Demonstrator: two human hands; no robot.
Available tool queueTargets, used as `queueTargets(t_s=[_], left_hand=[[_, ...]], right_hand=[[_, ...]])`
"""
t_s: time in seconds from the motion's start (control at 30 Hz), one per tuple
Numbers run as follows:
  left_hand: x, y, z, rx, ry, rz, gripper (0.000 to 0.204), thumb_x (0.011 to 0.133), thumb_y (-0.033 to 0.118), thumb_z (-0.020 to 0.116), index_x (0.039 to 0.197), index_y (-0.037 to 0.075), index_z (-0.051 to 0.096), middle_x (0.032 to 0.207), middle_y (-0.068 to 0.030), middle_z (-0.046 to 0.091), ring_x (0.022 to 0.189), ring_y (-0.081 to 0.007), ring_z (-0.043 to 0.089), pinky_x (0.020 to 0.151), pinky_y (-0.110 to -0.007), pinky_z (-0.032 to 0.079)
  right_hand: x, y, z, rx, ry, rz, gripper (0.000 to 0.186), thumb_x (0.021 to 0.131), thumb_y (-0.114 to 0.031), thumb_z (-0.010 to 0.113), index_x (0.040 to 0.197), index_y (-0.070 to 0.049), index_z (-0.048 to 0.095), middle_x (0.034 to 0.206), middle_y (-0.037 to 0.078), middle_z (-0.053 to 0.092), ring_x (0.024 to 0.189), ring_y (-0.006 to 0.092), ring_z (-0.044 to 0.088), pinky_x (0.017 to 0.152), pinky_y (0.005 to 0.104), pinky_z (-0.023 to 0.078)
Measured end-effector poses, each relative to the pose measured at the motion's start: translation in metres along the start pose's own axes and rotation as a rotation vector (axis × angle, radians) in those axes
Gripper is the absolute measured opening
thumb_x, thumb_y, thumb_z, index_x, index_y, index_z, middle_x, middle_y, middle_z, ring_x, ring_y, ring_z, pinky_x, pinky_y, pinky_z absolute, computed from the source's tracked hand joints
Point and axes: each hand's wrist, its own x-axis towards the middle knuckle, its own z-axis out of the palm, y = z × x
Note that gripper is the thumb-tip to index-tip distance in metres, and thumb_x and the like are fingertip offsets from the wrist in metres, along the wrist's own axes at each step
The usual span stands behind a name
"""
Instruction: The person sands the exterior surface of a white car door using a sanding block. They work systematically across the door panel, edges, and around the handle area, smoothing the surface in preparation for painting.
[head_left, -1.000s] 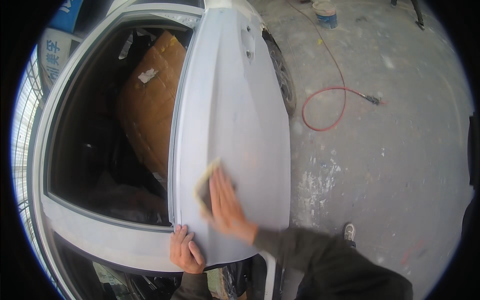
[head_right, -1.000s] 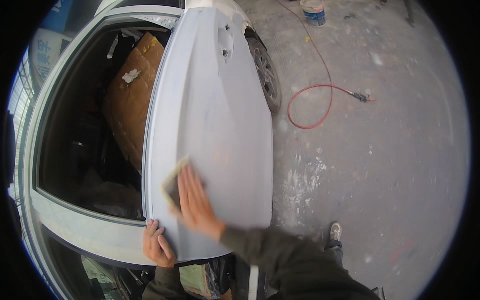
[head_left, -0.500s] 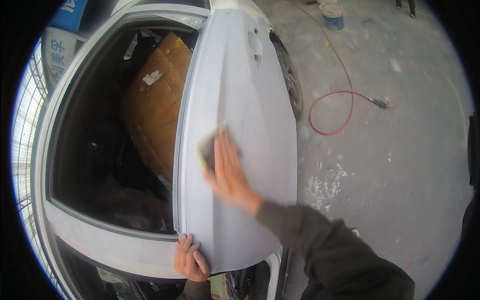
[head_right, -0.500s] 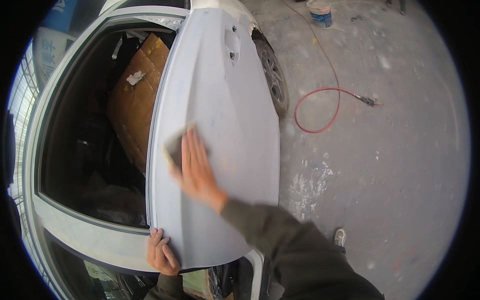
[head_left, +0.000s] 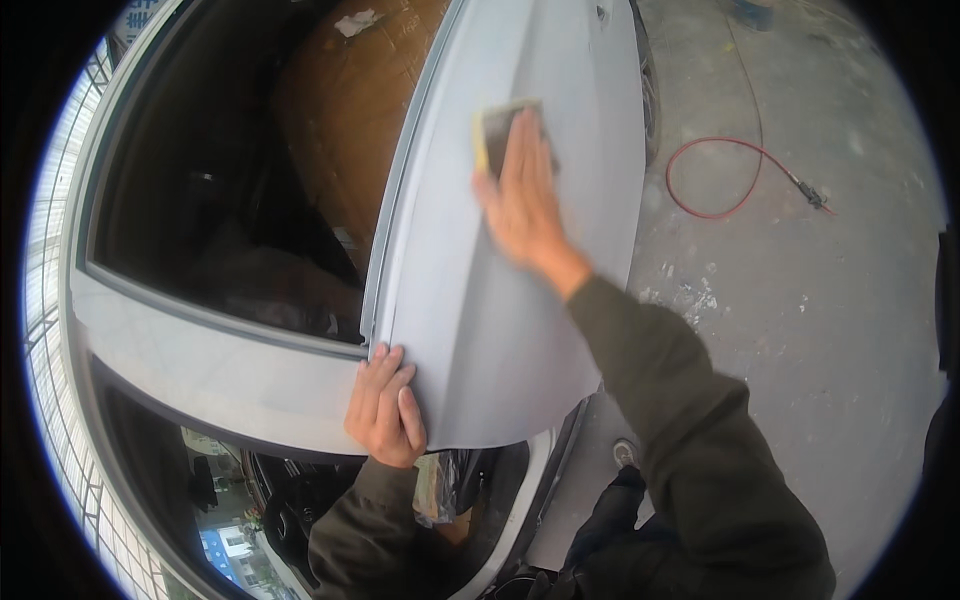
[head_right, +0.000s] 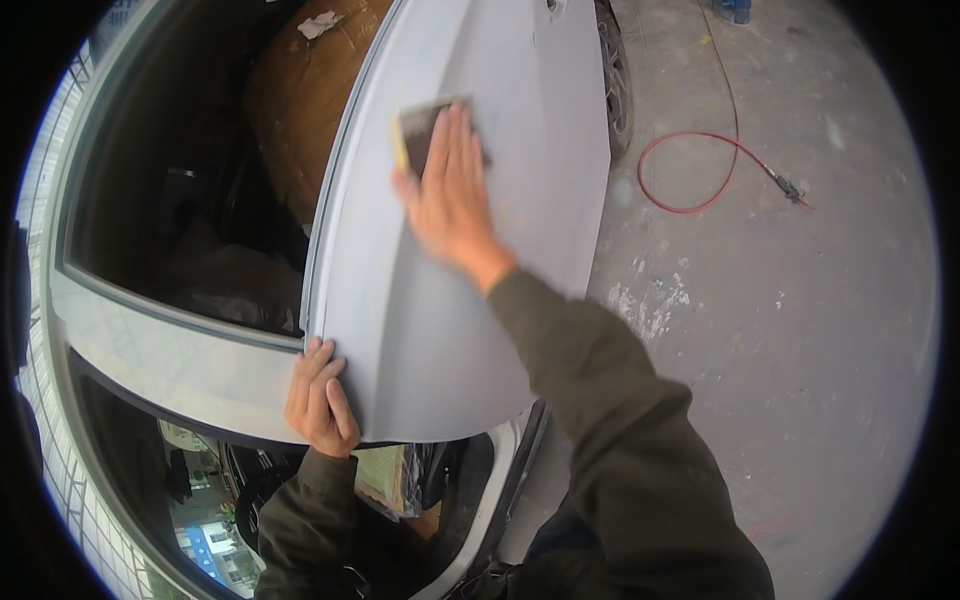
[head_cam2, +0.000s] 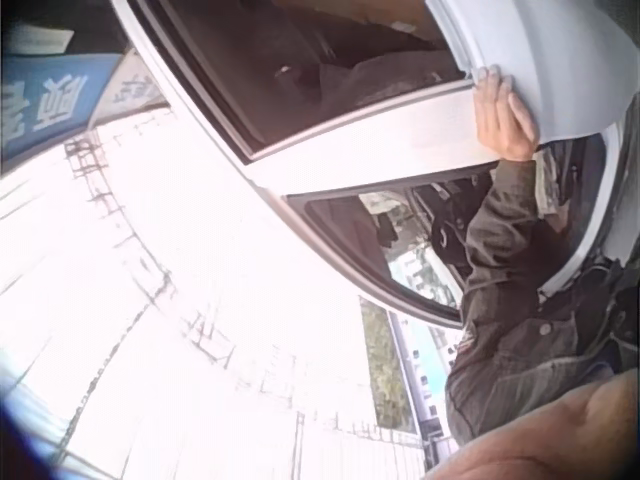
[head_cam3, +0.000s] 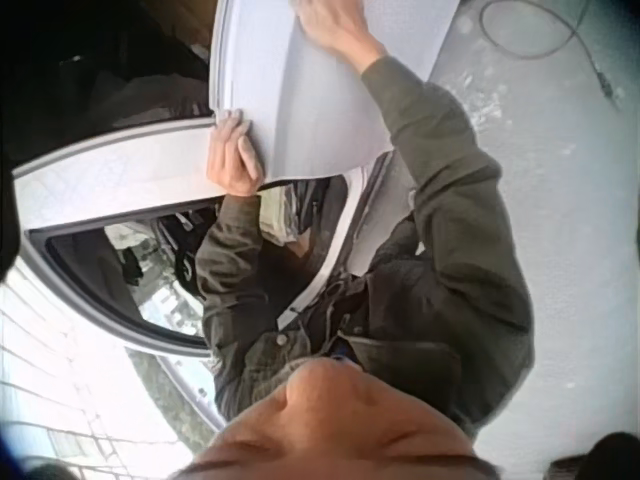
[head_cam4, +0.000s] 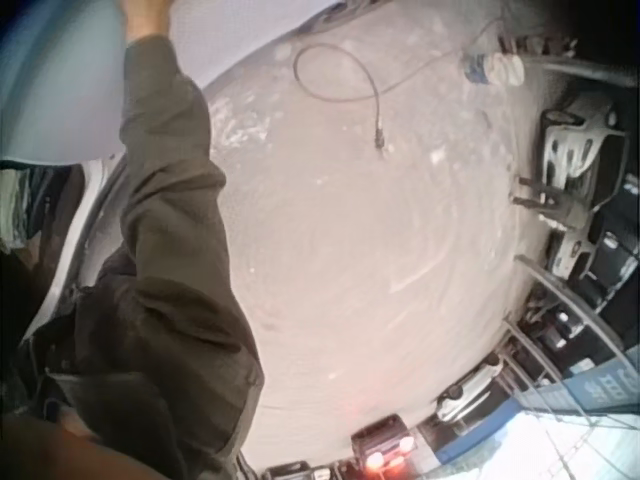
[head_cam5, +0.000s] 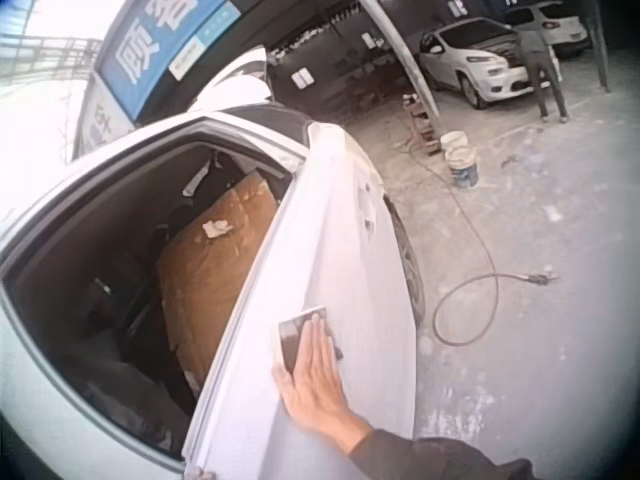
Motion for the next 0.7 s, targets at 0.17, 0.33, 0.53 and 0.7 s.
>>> queueTargets(t_s=[0.17, 0.33, 0.53, 0.7], left_hand=[[0.004, 0.000, 0.004, -0.051, 0.037, 0.007, 0.026, 0.104, 0.005, 0.048, 0.110, -0.004, 0.071, 0.124, -0.0208, 0.073, 0.125, -0.0412, 0.067, 0.112, -0.053, 0.046], [-0.009, -0.007, -0.001, -0.070, 0.086, 0.021, 0.023, 0.104, 0.003, 0.050, 0.113, -0.003, 0.070, 0.124, -0.0191, 0.073, 0.124, -0.0400, 0.067, 0.110, -0.052, 0.048], [-0.001, -0.004, 0.013, -0.120, 0.150, 0.021, 0.021, 0.105, 0.003, 0.051, 0.114, -0.002, 0.069, 0.123, -0.0179, 0.073, 0.121, -0.0380, 0.068, 0.109, -0.050, 0.049], [-0.007, -0.008, 0.011, -0.108, 0.152, 0.027, 0.021, 0.105, 0.002, 0.050, 0.115, -0.002, 0.069, 0.123, -0.0185, 0.073, 0.121, -0.0383, 0.068, 0.110, -0.050, 0.049]], right_hand=[[-0.232, -0.106, 0.017, 0.021, -0.193, -0.034, 0.098, 0.098, -0.051, 0.063, 0.156, 0.018, 0.024, 0.166, 0.039, 0.021, 0.157, 0.0522, 0.019, 0.128, 0.0620, 0.015], [-0.295, -0.113, 0.007, 0.079, -0.348, -0.183, 0.092, 0.095, -0.048, 0.068, 0.155, 0.014, 0.034, 0.164, 0.035, 0.031, 0.155, 0.0490, 0.028, 0.126, 0.0581, 0.024], [-0.227, -0.125, 0.011, 0.070, -0.038, 0.025, 0.085, 0.101, -0.038, 0.062, 0.159, 0.012, 0.026, 0.168, 0.032, 0.025, 0.158, 0.0445, 0.022, 0.129, 0.0561, 0.019], [-0.315, -0.117, 0.000, 0.008, -0.356, -0.182, 0.095, 0.100, -0.058, 0.056, 0.162, 0.007, 0.027, 0.171, 0.028, 0.021, 0.161, 0.0395, 0.018, 0.130, 0.0503, 0.019]])
